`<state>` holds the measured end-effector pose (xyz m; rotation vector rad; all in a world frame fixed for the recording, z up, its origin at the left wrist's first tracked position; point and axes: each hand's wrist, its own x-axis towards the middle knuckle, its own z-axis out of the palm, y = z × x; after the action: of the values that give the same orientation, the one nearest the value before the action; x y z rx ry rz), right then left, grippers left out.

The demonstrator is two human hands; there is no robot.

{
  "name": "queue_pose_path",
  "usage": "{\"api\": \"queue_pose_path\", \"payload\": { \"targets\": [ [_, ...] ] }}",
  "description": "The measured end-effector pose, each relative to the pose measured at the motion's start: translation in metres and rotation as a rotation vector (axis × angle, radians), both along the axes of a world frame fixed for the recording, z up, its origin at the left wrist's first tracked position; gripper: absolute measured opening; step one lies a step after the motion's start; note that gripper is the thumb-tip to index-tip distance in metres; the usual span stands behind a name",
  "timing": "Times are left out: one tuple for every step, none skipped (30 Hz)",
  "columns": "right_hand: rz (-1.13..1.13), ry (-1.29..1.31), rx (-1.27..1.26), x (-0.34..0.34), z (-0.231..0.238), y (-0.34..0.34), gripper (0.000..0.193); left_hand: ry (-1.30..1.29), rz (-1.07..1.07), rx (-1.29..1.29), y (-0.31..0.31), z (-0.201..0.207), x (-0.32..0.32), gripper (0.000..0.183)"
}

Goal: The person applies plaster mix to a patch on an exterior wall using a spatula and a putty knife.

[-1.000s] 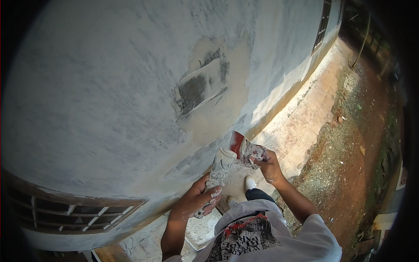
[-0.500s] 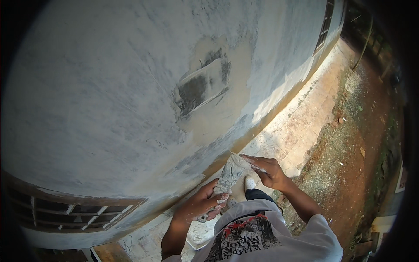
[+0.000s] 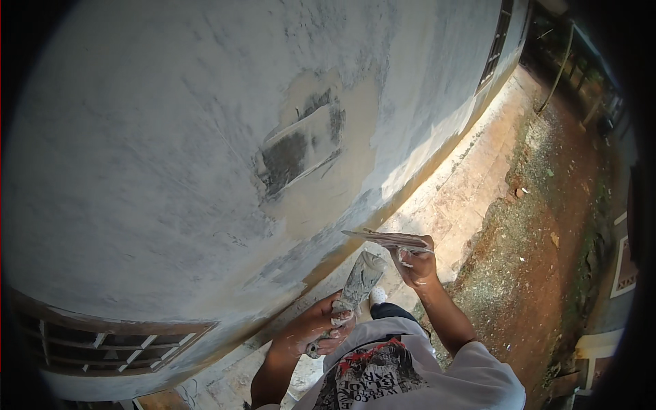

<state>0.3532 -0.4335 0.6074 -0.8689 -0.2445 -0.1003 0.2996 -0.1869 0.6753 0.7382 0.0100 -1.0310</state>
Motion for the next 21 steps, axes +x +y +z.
{"api": "queue_pose_path", "payload": {
  "targets": [
    [0.056,-0.224,0.043,0.004,0.007,0.007,0.018,0.032,-0.008,-0.087,-0.003,0.000,0.000,0.040],
    [0.077,-0.296,0.160,0.006,0.005,0.011,0.009,0.049,0.022,-0.138,-0.006,0.003,0.002,0.041],
    [0.089,-0.300,0.154,0.009,0.002,0.010,0.009,0.043,0.031,-0.145,-0.005,0.003,0.003,0.041],
    [0.121,-0.369,0.162,0.013,-0.003,0.007,0.011,0.068,-0.016,-0.197,-0.003,0.002,0.005,0.042],
    [0.154,-0.439,0.170,0.016,-0.007,0.002,0.014,0.092,-0.064,-0.249,-0.001,0.002,0.006,0.042],
    [0.189,-0.458,0.146,0.020,-0.009,-0.006,0.018,0.087,-0.055,-0.254,0.000,0.003,0.006,0.042],
    [0.198,-0.458,0.144,0.023,-0.010,-0.014,0.018,0.087,-0.054,-0.257,0.000,0.004,0.003,0.044],
    [0.269,-0.519,0.128,0.029,-0.011,-0.021,0.018,0.086,-0.053,-0.258,0.000,0.006,0.001,0.045],
    [0.340,-0.580,0.113,0.032,-0.012,-0.025,0.018,0.084,-0.045,-0.262,0.002,0.008,0.000,0.045],
    [0.327,-0.561,0.146,0.028,-0.007,-0.022,0.018,0.052,-0.043,-0.253,0.004,0.011,0.000,0.046],
    [0.335,-0.559,0.146,0.025,-0.005,-0.024,0.018,0.021,-0.040,-0.244,0.007,0.014,0.000,0.047],
    [0.372,-0.544,0.114,0.024,-0.005,-0.027,0.019,0.020,-0.032,-0.246,0.010,0.021,-0.001,0.047],
    [0.405,-0.532,0.081,0.023,-0.005,-0.031,0.021,0.020,0.059,-0.154,0.013,0.029,0.000,0.040],
    [0.398,-0.542,0.107,0.023,-0.012,-0.030,0.017,0.021,0.149,-0.061,0.014,0.036,0.001,0.032],
    [0.398,-0.545,0.107,0.017,-0.016,-0.030,0.017,0.018,0.150,-0.061,0.013,0.041,0.004,0.032],
    [0.221,-0.279,0.056,0.009,-0.015,-0.028,0.017,-0.068,0.206,-0.012,0.013,0.045,0.007,0.032],
    [0.039,-0.014,0.006,-0.001,-0.017,-0.028,0.018,-0.154,0.257,0.039,0.011,0.048,0.008,0.032],
    [0.024,0.247,0.175,-0.003,-0.040,-0.037,0.027,-0.153,0.251,0.041,0.010,0.046,0.009,0.032],
    [0.027,0.329,0.238,0.000,-0.034,-0.027,0.033,-0.322,0.272,0.215,0.010,0.037,0.011,0.032],
    [0.047,0.405,0.207,-0.001,-0.025,-0.019,0.032,-0.492,0.289,0.389,0.009,0.026,0.013,0.032],
    [0.065,0.482,0.175,-0.005,-0.014,-0.010,0.031,-0.663,0.300,0.559,0.009,0.016,0.016,0.031]
  ]
}}
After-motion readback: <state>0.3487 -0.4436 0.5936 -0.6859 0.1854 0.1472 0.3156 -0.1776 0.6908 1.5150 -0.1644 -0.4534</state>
